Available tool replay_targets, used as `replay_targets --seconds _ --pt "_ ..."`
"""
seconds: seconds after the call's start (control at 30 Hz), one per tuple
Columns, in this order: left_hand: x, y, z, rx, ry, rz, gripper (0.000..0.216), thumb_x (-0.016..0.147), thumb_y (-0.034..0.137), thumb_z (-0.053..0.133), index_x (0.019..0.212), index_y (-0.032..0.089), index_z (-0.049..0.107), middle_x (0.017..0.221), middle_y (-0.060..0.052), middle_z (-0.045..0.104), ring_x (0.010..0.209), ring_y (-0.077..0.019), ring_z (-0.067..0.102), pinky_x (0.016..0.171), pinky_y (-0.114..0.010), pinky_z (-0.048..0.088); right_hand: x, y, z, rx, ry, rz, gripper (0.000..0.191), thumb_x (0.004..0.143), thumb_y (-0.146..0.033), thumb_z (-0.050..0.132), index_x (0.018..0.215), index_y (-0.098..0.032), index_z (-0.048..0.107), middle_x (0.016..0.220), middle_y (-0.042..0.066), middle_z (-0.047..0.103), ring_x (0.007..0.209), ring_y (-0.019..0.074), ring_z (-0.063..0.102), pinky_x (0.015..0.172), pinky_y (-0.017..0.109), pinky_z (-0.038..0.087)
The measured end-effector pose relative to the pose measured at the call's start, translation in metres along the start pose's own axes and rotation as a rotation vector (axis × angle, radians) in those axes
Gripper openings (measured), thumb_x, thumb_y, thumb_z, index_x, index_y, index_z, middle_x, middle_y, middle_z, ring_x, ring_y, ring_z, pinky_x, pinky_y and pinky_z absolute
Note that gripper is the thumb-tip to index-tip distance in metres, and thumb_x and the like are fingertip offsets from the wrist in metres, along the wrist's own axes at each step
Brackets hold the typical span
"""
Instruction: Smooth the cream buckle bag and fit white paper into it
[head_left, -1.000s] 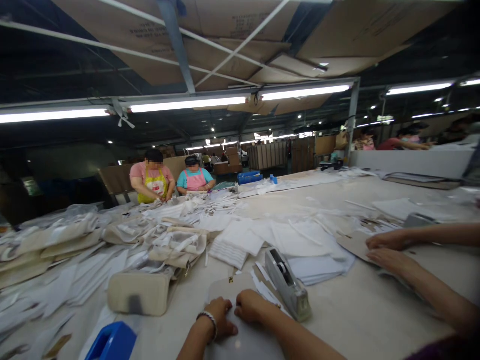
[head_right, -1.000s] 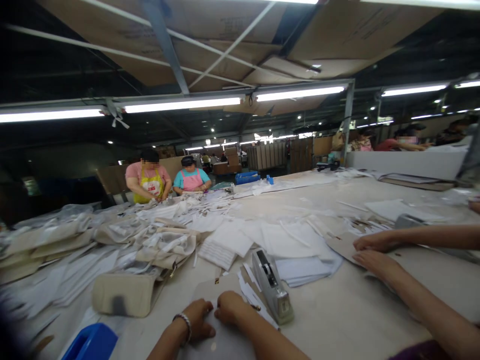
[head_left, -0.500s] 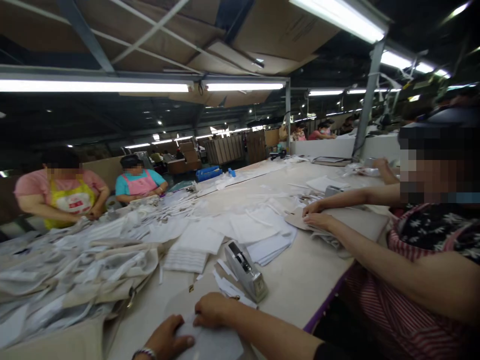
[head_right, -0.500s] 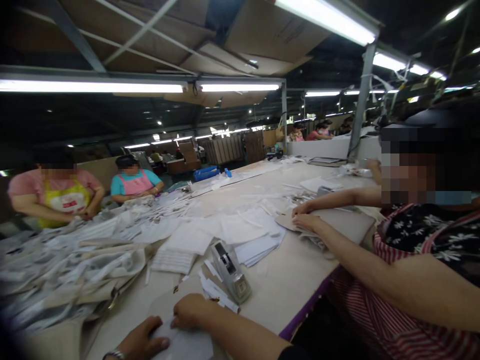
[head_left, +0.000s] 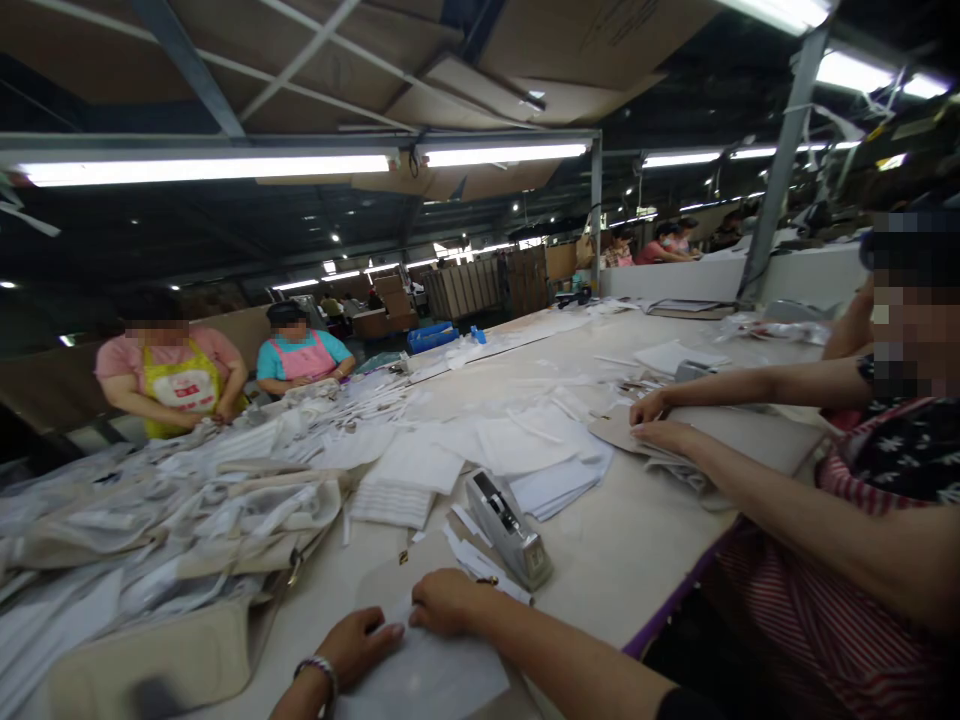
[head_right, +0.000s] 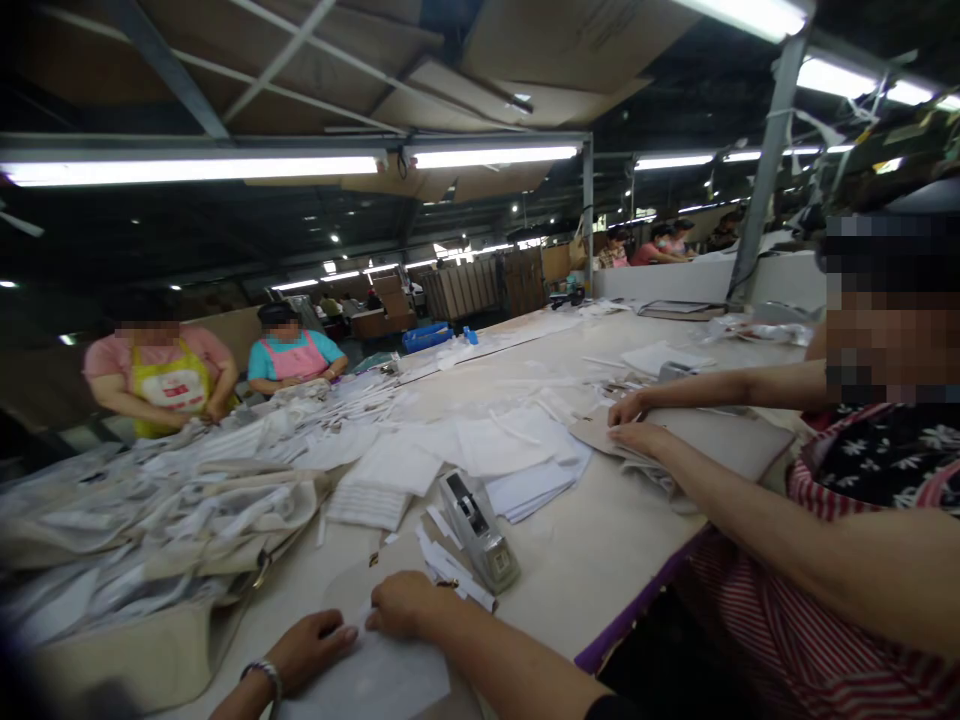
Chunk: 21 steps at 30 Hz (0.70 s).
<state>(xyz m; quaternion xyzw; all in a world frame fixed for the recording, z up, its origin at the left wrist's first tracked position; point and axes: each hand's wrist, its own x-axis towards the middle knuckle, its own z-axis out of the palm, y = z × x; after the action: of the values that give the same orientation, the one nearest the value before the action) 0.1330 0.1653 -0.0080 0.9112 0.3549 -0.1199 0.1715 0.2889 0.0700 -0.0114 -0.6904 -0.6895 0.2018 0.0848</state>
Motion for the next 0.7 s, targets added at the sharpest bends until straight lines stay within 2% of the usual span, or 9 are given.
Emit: replay_targets --seconds 0.33,0.43,0.5,0.57,0.63,0.7 --pt "-0.013 -0.012 0.003 0.037 -0.076 -0.012 0.061 0.066 0.068 0.032 0.076 0.015 0.060 0.079 -0.009 0.062 0.075 -0.0209 0.056 0.061 -0.027 0.037 -0.005 -0.002 0.009 0.050 0.041 -0.037 0.029 0.081 -0.032 0.045 0.094 -0.013 0.061 0.093 0.012 0.060 0.089 0.0233 0.055 0.075 0.030 0.042" --pt "-0.017 -0.012 -0.002 0.057 -0.037 -0.043 0.067 0.058 0.074 0.040 0.085 0.016 0.060 0.090 -0.010 0.061 0.084 -0.0241 0.055 0.072 -0.032 0.042 0.000 0.002 0.015 0.061 0.045 -0.061 0.028 0.081 -0.033 0.044 0.091 -0.013 0.061 0.091 0.012 0.060 0.087 0.0232 0.055 0.073 0.030 0.040" --pt "-0.020 -0.008 -0.006 0.066 0.042 -0.001 0.070 0.054 0.074 0.046 0.093 0.017 0.058 0.102 -0.010 0.057 0.096 -0.0263 0.050 0.085 -0.037 0.039 0.001 0.004 0.018 0.066 0.044 -0.073 0.028 0.081 -0.034 0.044 0.090 -0.013 0.061 0.090 0.012 0.060 0.086 0.0232 0.055 0.073 0.029 0.039" --pt "-0.021 0.001 -0.008 0.018 0.101 0.086 0.067 0.060 0.069 0.046 0.104 0.018 0.054 0.110 -0.008 0.053 0.103 -0.0237 0.047 0.094 -0.035 0.036 0.002 0.006 0.021 0.070 0.042 -0.077 0.029 0.082 -0.035 0.043 0.090 -0.014 0.061 0.089 0.011 0.060 0.085 0.0231 0.055 0.072 0.029 0.039" --pt "-0.020 0.011 -0.006 -0.048 0.095 0.134 0.061 0.067 0.062 0.043 0.111 0.020 0.048 0.112 -0.006 0.052 0.102 -0.0197 0.048 0.093 -0.032 0.038 0.001 0.008 0.023 0.073 0.042 -0.075 0.029 0.082 -0.034 0.042 0.092 -0.014 0.060 0.090 0.010 0.060 0.085 0.0227 0.055 0.072 0.028 0.038" --pt "-0.017 0.018 0.002 -0.069 0.052 0.102 0.058 0.068 0.058 0.044 0.111 0.019 0.049 0.108 -0.008 0.053 0.099 -0.0214 0.050 0.091 -0.034 0.041 0.002 0.009 0.025 0.072 0.040 -0.075 0.027 0.082 -0.032 0.043 0.094 -0.014 0.060 0.092 0.010 0.060 0.087 0.0221 0.054 0.073 0.028 0.038"
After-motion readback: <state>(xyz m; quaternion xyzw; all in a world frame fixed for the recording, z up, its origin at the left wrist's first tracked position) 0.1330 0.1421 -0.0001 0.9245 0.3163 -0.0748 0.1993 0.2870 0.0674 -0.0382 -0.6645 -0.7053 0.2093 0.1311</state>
